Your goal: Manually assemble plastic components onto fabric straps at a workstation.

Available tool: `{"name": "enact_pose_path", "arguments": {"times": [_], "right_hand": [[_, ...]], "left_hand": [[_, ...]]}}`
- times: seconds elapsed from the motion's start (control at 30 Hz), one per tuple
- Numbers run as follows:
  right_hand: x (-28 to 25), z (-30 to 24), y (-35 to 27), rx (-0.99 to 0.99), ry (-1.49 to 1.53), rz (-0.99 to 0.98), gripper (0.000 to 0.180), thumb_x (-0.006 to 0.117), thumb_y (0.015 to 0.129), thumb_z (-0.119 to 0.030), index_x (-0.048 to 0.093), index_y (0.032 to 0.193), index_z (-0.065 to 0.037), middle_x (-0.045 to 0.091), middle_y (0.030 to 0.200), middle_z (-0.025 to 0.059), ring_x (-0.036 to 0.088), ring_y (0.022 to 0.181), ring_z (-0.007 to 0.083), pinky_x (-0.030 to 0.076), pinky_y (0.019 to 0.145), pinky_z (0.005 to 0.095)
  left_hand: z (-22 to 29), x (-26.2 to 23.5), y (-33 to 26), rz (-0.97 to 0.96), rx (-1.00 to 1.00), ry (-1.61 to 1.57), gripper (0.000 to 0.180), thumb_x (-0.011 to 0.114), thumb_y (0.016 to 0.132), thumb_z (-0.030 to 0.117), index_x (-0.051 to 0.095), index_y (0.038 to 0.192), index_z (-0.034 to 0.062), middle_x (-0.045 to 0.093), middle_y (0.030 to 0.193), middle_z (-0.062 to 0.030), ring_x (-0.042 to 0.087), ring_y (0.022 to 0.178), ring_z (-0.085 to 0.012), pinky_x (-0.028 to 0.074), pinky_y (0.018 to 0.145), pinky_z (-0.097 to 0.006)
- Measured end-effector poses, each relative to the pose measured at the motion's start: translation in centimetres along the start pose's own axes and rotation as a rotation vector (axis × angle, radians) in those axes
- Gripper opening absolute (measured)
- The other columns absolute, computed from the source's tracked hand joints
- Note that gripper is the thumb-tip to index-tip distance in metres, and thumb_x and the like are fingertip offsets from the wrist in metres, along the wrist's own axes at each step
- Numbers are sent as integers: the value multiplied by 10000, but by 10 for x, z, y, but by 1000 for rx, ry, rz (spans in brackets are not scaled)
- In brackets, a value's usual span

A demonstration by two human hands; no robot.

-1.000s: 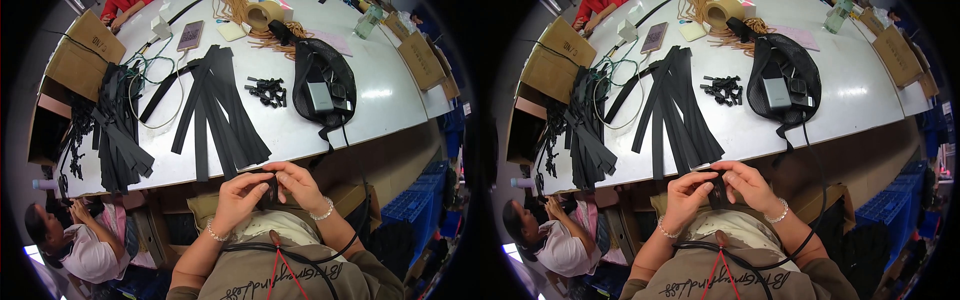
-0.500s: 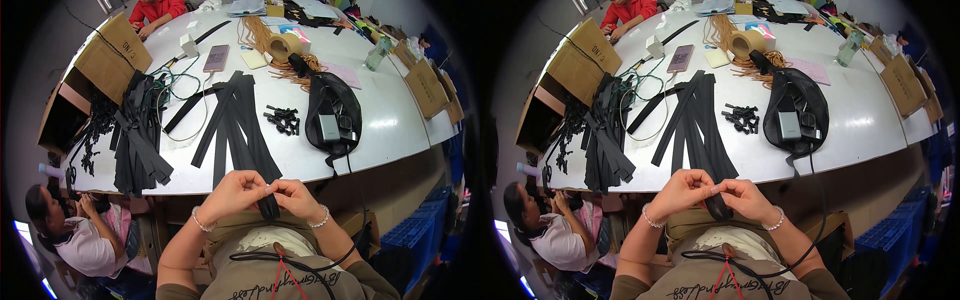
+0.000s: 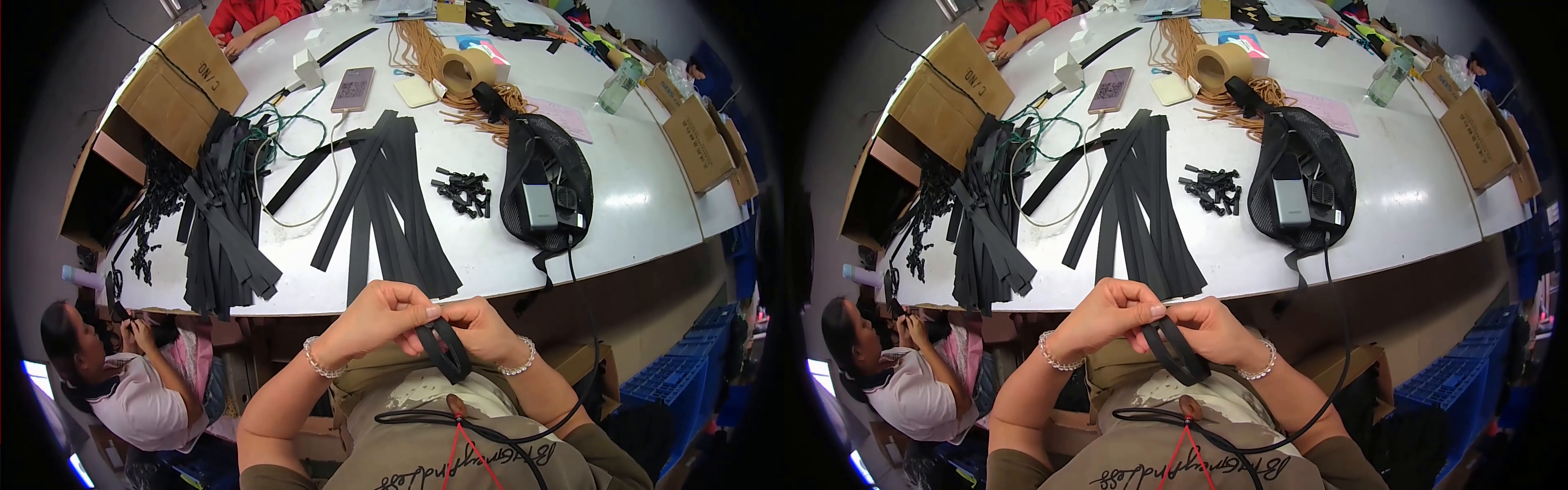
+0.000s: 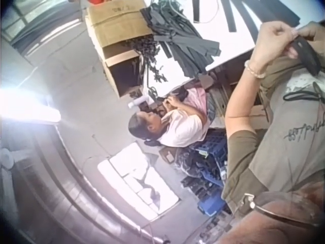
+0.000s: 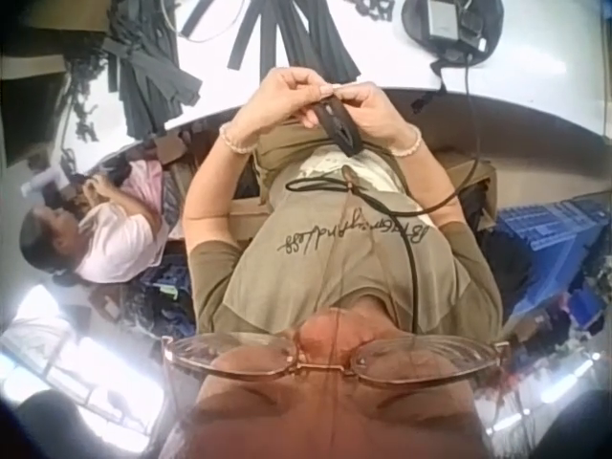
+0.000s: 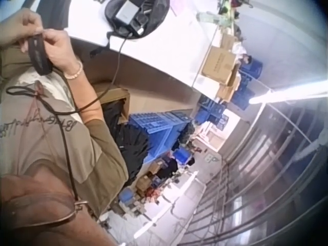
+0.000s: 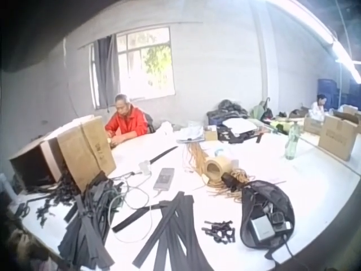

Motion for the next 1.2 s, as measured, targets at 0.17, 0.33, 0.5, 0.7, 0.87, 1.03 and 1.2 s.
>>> {"name": "enact_pose_path", "arguments": {"times": [0.17, 0.33, 0.5, 0.7, 0.87, 1.03, 1.2], "right_hand": [[3, -4, -2, -32, 15, 11, 135, 583, 900, -90, 661, 930, 15, 635, 793, -7, 536, 692, 21, 443, 609, 168], [12, -13, 0, -53, 57, 3, 131, 577, 900, -85, 656, 918, 18, 642, 802, 11, 543, 688, 25, 443, 603, 174], [10, -13, -1, -193, -222, -4, 113, 581, 882, -49, 649, 914, 35, 658, 825, 41, 573, 729, 55, 464, 633, 188], [16, -15, 3, -186, -148, 72, 105, 587, 861, -22, 656, 918, 32, 638, 780, 39, 574, 706, 78, 461, 627, 206], [13, -7, 4, -297, -308, 98, 76, 600, 832, -21, 658, 870, 11, 615, 718, 47, 563, 645, 95, 436, 568, 230], [20, -14, -6, -394, -488, 106, 46, 607, 805, -23, 646, 823, -8, 545, 629, 57, 520, 547, 144, 387, 502, 270], [21, -14, -18, -355, -538, 66, 55, 598, 814, -46, 640, 829, -13, 559, 640, 62, 531, 551, 130, 401, 507, 258]], "left_hand": [[-2, 0, -3, 24, 30, -55, 232, 547, 937, 207, 604, 846, 1, 655, 740, -62, 601, 531, -74, 505, 493, -183], [-1, -1, -5, -53, 96, -18, 220, 524, 951, 209, 575, 843, 25, 631, 747, -25, 547, 551, -50, 448, 511, -165], [-3, -1, -9, -67, 106, -3, 217, 521, 952, 224, 562, 843, 41, 614, 724, 0, 534, 586, -32, 439, 530, -162], [-5, 0, -6, -54, 206, -49, 216, 516, 955, 228, 549, 830, 55, 605, 730, 8, 520, 593, -24, 416, 534, -160], [-9, -2, -4, -38, 177, -123, 208, 522, 951, 214, 549, 829, 48, 602, 730, -1, 544, 624, -43, 433, 559, -173], [-18, 1, -12, -78, 166, -162, 179, 558, 930, 179, 554, 832, 29, 602, 746, -15, 565, 666, -71, 463, 619, -200], [-18, 14, -20, -73, 148, -167, 178, 566, 927, 168, 561, 825, 22, 587, 757, 15, 505, 681, -20, 415, 610, -168]]}}
Point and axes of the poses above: each hand's wrist, its own y-axis towards the middle knuckle, its own x-axis out of the palm, z = x × y, the point moved 2 cm from there along y, towards the middle knuckle
